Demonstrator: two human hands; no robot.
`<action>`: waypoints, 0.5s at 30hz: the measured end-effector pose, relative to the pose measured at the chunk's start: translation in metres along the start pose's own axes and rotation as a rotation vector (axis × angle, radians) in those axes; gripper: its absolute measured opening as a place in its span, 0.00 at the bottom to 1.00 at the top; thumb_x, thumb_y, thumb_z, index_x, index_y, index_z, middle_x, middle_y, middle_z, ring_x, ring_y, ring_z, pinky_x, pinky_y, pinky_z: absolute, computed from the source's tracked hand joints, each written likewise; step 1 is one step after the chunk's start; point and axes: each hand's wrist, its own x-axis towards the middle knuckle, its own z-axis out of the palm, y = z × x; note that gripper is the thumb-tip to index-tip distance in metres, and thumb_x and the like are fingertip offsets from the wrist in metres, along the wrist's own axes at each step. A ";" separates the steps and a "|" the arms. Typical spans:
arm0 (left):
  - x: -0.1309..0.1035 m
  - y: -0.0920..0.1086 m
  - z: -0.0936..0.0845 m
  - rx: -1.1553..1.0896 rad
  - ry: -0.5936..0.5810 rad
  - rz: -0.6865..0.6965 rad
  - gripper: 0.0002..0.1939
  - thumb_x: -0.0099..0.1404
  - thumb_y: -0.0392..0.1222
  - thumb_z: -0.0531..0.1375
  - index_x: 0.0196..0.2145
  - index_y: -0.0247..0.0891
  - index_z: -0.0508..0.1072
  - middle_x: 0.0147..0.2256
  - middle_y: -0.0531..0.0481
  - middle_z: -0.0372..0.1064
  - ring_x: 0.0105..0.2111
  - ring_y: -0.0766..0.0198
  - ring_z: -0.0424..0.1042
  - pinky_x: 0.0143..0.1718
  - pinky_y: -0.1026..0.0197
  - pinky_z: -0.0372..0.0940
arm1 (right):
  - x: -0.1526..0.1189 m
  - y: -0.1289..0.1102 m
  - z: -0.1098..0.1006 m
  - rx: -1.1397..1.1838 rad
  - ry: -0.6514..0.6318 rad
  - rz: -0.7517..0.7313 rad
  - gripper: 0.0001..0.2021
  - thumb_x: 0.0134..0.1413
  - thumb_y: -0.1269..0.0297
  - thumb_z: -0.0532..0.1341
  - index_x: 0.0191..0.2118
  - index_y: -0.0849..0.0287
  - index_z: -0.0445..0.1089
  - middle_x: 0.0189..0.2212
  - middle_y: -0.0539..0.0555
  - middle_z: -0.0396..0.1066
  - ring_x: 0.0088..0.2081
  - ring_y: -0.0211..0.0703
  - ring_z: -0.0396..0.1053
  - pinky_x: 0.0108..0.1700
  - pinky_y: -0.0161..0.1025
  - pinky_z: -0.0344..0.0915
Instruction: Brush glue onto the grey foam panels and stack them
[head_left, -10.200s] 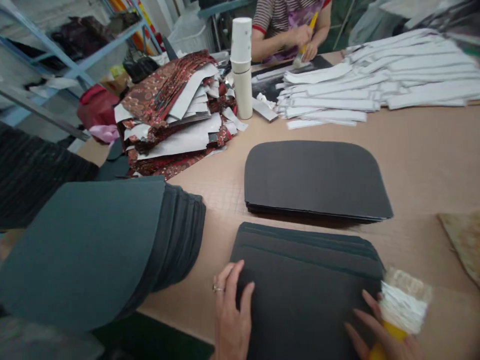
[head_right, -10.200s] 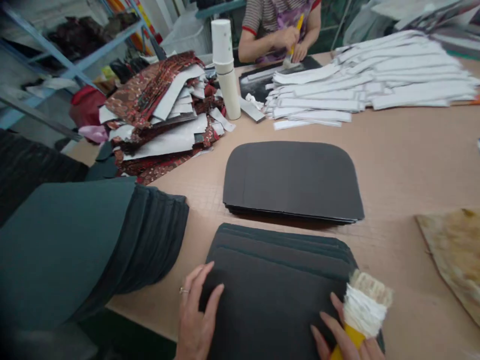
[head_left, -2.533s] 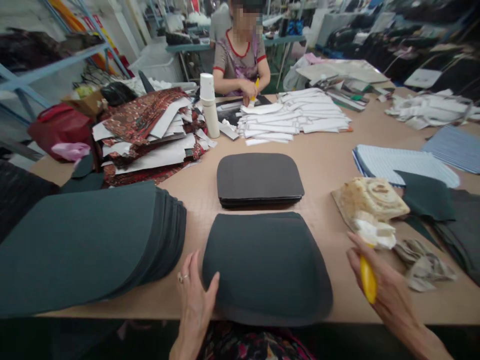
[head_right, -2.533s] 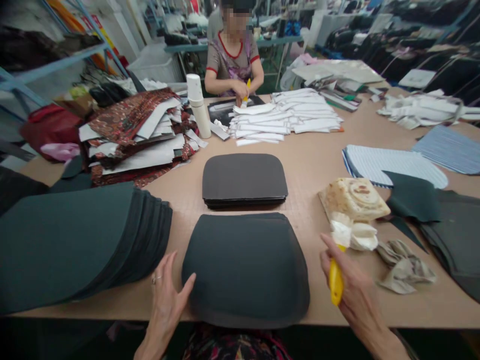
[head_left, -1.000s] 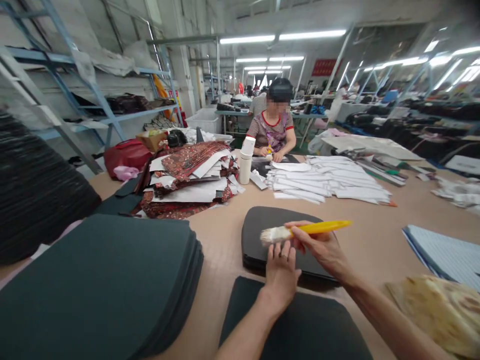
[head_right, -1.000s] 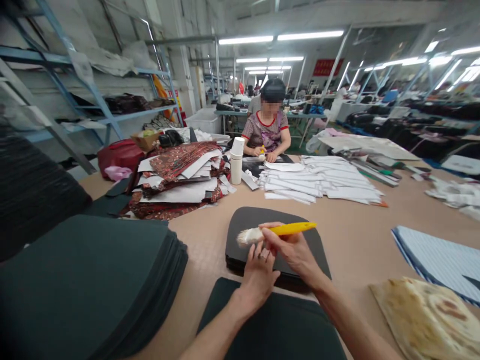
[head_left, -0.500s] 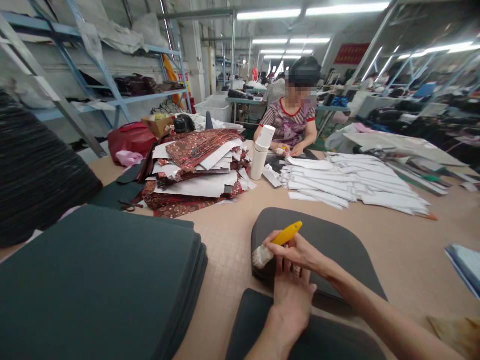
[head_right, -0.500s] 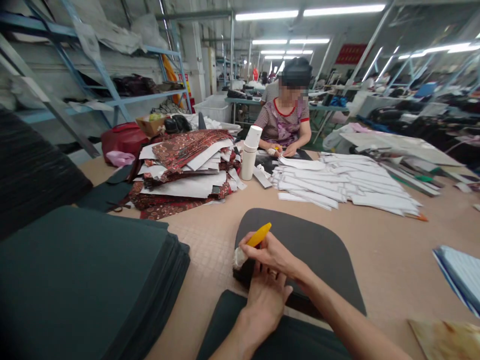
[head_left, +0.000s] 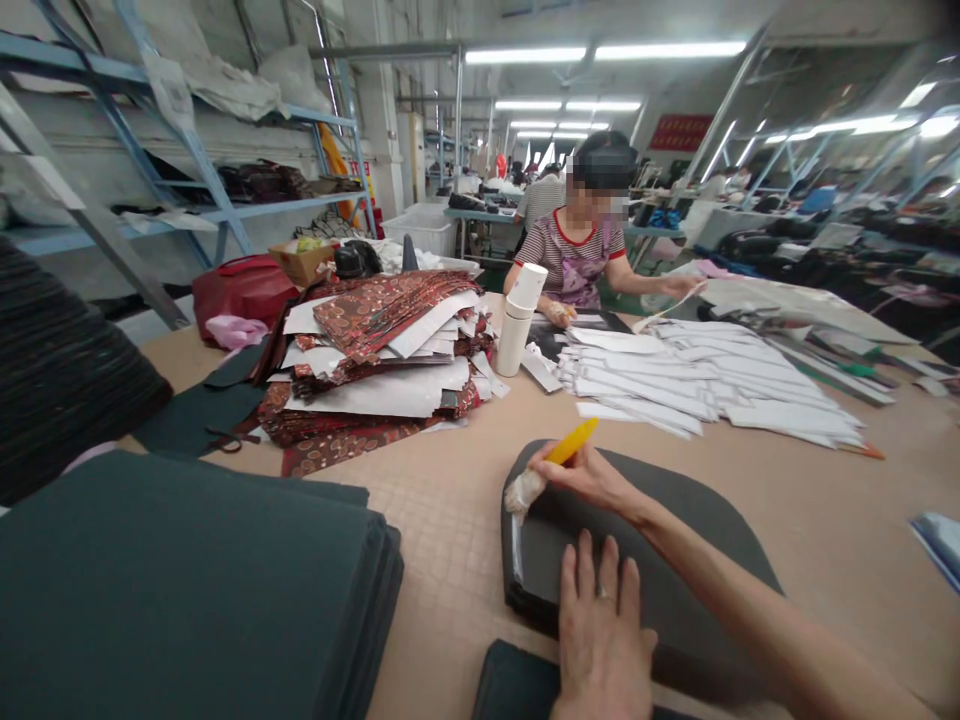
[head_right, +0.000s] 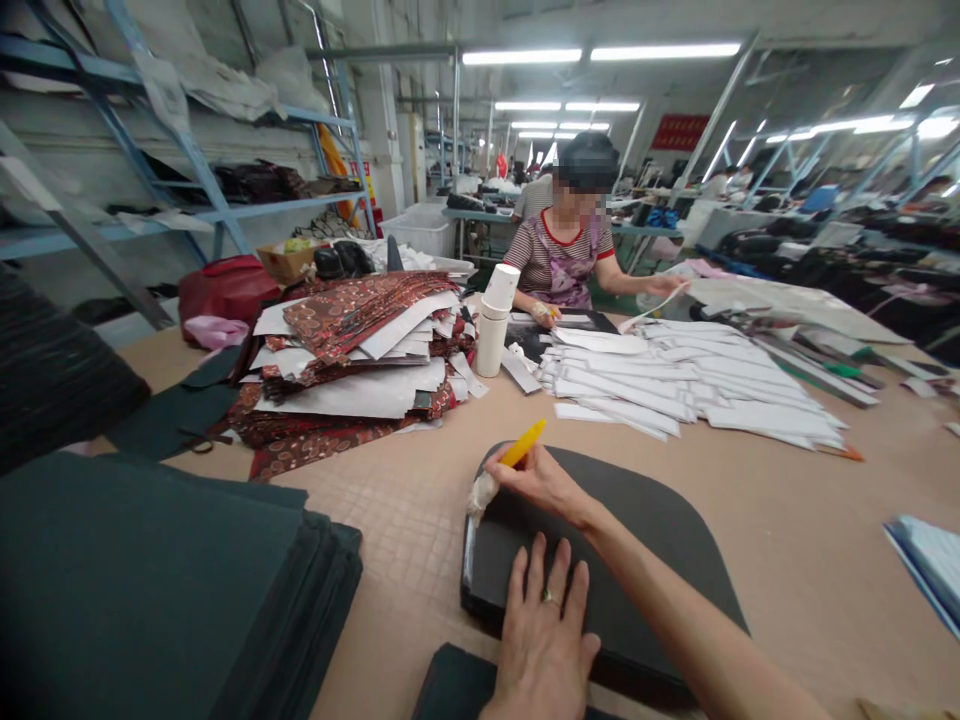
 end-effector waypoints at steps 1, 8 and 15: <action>0.000 0.000 0.000 0.005 0.009 0.000 0.30 0.65 0.53 0.51 0.61 0.36 0.55 0.63 0.41 0.45 0.62 0.44 0.42 0.60 0.39 0.53 | 0.011 0.006 -0.004 -0.013 0.057 -0.009 0.17 0.44 0.48 0.62 0.28 0.60 0.70 0.21 0.49 0.65 0.23 0.35 0.59 0.25 0.34 0.57; 0.003 -0.003 0.007 0.013 0.039 0.015 0.29 0.65 0.51 0.52 0.60 0.37 0.56 0.62 0.41 0.47 0.61 0.43 0.45 0.58 0.39 0.57 | 0.038 0.031 -0.058 -0.075 0.389 0.038 0.18 0.43 0.48 0.61 0.25 0.60 0.66 0.15 0.47 0.58 0.20 0.35 0.55 0.23 0.35 0.54; 0.008 -0.010 0.021 0.087 0.155 0.076 0.29 0.65 0.56 0.50 0.58 0.37 0.60 0.60 0.40 0.52 0.59 0.41 0.53 0.52 0.37 0.63 | 0.024 0.008 -0.091 -0.117 0.254 0.016 0.20 0.44 0.50 0.61 0.38 0.61 0.71 0.27 0.52 0.67 0.28 0.39 0.62 0.29 0.36 0.61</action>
